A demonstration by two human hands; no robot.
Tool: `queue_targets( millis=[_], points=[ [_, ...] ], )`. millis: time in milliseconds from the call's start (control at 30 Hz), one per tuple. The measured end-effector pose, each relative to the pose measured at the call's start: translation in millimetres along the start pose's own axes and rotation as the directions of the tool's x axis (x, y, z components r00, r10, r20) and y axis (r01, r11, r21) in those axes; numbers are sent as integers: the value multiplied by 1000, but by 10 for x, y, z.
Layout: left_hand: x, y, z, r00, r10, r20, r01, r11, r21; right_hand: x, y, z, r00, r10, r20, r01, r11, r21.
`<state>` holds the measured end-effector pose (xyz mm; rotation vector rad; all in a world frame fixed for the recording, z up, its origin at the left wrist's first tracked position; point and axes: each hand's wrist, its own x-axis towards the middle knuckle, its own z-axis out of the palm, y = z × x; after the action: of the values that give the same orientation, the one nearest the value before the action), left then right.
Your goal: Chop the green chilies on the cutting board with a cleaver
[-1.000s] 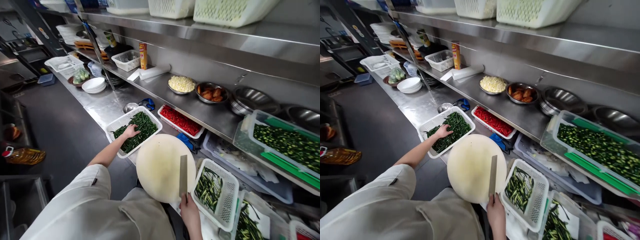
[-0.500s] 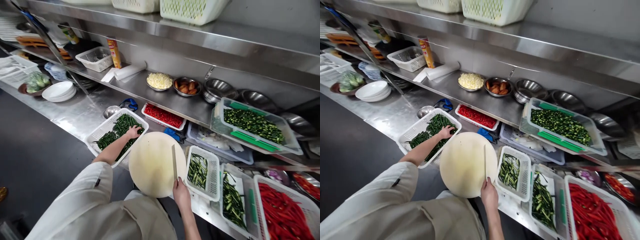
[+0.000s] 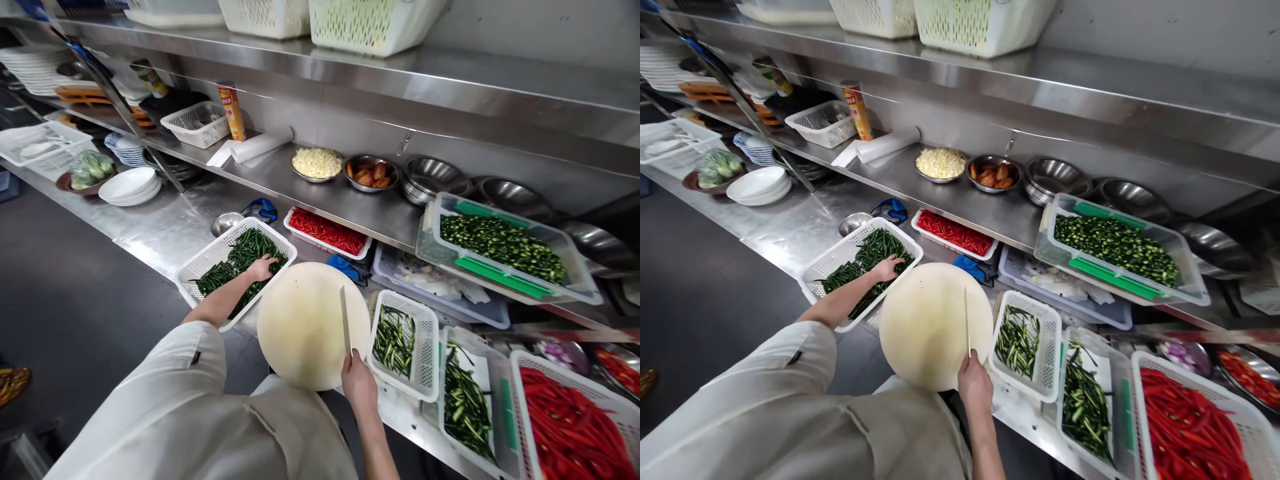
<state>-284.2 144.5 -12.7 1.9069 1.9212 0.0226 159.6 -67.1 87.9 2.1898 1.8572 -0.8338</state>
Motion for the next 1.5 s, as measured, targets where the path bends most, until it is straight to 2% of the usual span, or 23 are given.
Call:
queue_targets(
  millis=[67, 133, 233, 267, 333, 433, 533, 600, 733, 833, 933, 1000, 1067, 1133, 1200, 1267, 1367, 1500],
  points=[
    [-135, -155, 15, 999, -50, 10, 50, 998, 27, 7, 6, -21, 1000, 27, 15, -27, 999, 18],
    [-230, -254, 59, 987, -150, 59, 148, 988, 36, 17, 12, -36, 998, 56, 38, -57, 998, 22],
    [-277, -238, 178, 961, -236, 145, 239, 971, -7, 39, 17, -47, 996, 63, 62, -63, 998, -5],
    [-277, -201, 221, 957, -260, 132, 266, 963, -32, 49, 19, -47, 997, 55, 63, -54, 998, -13],
    [-280, -120, 282, 953, -299, 36, 301, 949, -89, 74, 29, -41, 998, 34, 58, -32, 999, -24],
    [-337, -59, 268, 959, -250, -131, 231, 962, -148, 134, 57, -22, 999, 9, 46, -8, 1000, -28],
    [-482, -99, 136, 972, -155, -175, 124, 977, -176, 216, 86, 7, 999, -2, 53, 3, 1000, -25],
    [-610, -157, 16, 969, -138, -202, 101, 978, -183, 271, 101, 34, 998, -15, 56, 17, 999, -29],
    [-867, -247, -289, 928, -194, -319, 128, 968, -217, 364, 139, 81, 996, -61, 58, 63, 997, -39],
    [-1040, -187, -562, 904, -182, -388, 97, 969, -227, 414, 179, 67, 995, -100, 26, 101, 995, -13],
    [-1164, 106, -711, 898, -54, -436, -36, 980, -196, 411, 235, 32, 989, -149, -1, 148, 982, 117],
    [-1212, 452, -638, 907, 72, -415, -154, 974, -168, 367, 279, 41, 985, -174, 6, 166, 946, 279],
    [-1252, 884, -410, 916, 195, -349, -264, 951, -160, 294, 312, 88, 983, -182, 41, 145, 883, 446],
    [-1298, 1331, -87, 917, 307, -254, -352, 923, -155, 207, 329, 151, 977, -191, 90, 107, 815, 570],
    [-1341, 1715, 231, 903, 406, -139, -422, 899, -116, 124, 349, 194, 969, -212, 125, 89, 775, 626],
    [-1374, 1978, 456, 887, 460, -47, -462, 885, -52, 56, 402, 195, 964, -231, 135, 99, 777, 621],
    [-1449, 2100, 575, 877, 479, -41, -480, 877, 7, -17, 561, 124, 963, -238, 128, 130, 824, 552],
    [-1705, 1922, 625, 874, 465, -141, -466, 884, 27, -61, 799, 18, 971, -229, 74, 180, 896, 406]
  ],
)
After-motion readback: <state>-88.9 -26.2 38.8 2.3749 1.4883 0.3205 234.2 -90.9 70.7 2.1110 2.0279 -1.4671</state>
